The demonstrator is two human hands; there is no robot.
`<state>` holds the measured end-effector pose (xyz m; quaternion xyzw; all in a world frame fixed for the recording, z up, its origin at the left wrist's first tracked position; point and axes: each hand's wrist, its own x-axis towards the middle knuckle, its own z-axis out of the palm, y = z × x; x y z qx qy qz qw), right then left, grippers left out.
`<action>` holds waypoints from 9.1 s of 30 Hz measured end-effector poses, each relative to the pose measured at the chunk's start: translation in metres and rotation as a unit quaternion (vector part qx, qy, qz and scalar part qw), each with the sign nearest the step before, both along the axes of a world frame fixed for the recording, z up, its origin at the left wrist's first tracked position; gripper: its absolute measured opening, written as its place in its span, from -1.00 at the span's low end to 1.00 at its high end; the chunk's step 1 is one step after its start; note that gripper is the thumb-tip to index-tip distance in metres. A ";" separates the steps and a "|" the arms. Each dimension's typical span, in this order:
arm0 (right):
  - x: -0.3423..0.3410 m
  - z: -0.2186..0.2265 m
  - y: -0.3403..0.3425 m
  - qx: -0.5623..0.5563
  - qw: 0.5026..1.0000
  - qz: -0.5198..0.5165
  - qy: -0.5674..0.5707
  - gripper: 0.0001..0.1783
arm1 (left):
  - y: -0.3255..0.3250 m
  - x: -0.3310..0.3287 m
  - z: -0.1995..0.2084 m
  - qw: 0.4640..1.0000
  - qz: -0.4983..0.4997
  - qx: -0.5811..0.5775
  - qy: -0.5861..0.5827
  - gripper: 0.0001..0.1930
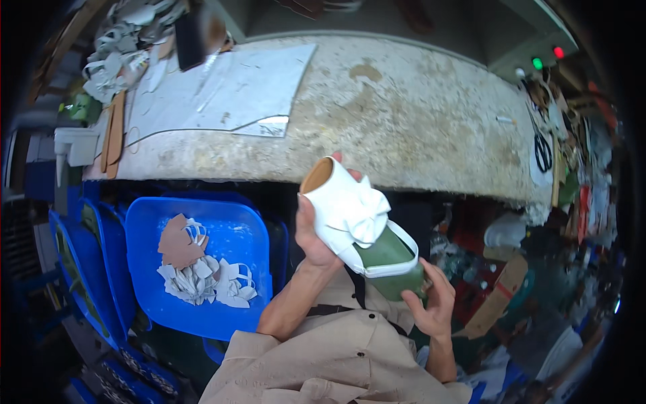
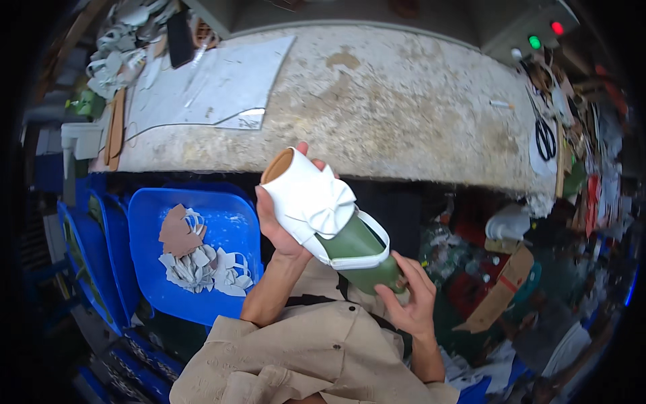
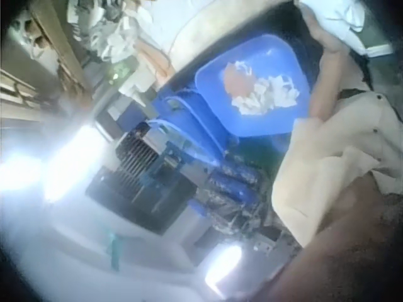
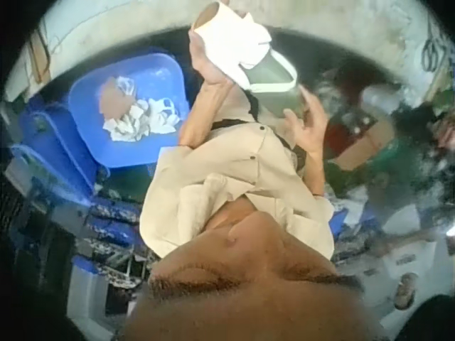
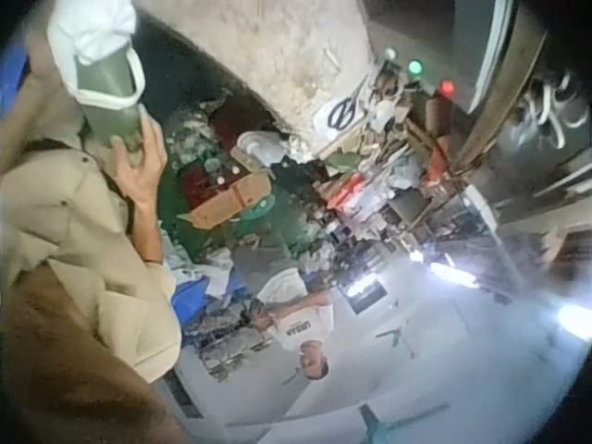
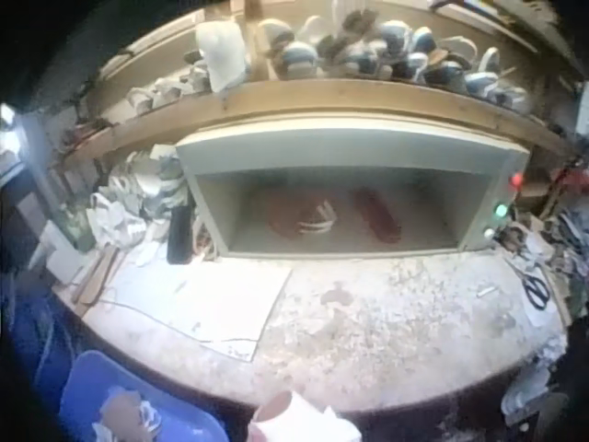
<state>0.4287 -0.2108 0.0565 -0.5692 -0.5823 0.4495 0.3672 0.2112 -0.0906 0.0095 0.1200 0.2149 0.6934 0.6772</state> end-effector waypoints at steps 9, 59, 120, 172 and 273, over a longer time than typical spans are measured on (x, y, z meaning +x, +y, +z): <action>0.068 0.027 0.044 0.038 0.991 -0.130 -0.014 -0.41 | 0.058 -0.064 0.037 0.995 0.038 0.046 -0.078 0.00; 0.100 0.188 0.423 0.497 0.846 -0.019 -0.194 -0.83 | 0.113 -0.027 0.012 0.584 0.087 0.166 0.790 -0.52; 0.060 0.019 0.119 -0.194 0.927 -0.015 0.321 -0.34 | 0.336 -0.102 0.048 0.743 -0.007 -0.170 0.647 -0.49; -0.034 -0.084 -0.042 -0.105 0.993 -0.016 0.048 -0.08 | -0.068 0.012 -0.038 0.865 -0.268 -0.039 0.423 -0.62; 0.061 -0.105 0.100 -0.352 0.901 0.013 0.253 -0.90 | -0.029 0.033 -0.047 0.800 -0.397 -0.069 0.445 -0.56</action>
